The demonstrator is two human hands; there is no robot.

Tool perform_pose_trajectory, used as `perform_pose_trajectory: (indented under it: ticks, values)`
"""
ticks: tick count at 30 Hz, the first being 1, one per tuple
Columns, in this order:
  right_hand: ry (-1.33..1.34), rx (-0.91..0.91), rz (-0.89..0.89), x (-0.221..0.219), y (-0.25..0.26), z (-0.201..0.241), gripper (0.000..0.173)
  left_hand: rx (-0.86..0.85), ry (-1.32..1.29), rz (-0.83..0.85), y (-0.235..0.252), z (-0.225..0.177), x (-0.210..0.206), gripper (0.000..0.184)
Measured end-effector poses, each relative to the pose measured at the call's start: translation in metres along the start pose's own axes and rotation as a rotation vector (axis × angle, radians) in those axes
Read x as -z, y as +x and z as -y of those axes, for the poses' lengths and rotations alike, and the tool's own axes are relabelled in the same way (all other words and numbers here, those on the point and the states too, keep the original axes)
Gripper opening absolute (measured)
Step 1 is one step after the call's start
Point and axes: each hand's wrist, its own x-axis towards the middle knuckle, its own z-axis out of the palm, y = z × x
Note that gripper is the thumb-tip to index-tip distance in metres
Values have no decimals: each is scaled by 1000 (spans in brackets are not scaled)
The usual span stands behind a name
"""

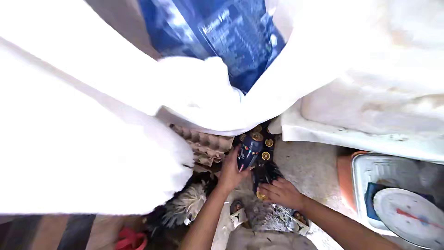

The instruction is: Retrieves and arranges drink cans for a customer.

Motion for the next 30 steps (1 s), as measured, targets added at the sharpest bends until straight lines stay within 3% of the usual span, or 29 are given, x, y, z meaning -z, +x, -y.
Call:
perform_pose_trajectory:
  ticks: [4,11,14,17,20,23,26,30]
  values:
    - [5,-17,125,88,16,42,27,-16,-63,-126,-91,-45,24,88]
    - [57,-2,287,212,73,106,31,-17,-248,-360,-337,-127,59,86]
    - [112,86,398,293,114,163,40,-67,-297,-531,-442,-160,76,88]
    - [83,267,321,357,152,232,33,-16,-383,-691,-524,-186,100,91]
    - [107,418,269,402,183,308,30,-31,-418,-944,-592,-189,110,90]
    - [210,505,274,434,219,386,33,-51,-314,-1216,-650,-181,125,76]
    - [341,569,244,447,249,463,39,-165,-260,-1361,-707,-150,146,83]
    - [537,604,236,452,282,568,45,-169,-206,-1582,-783,-119,170,81]
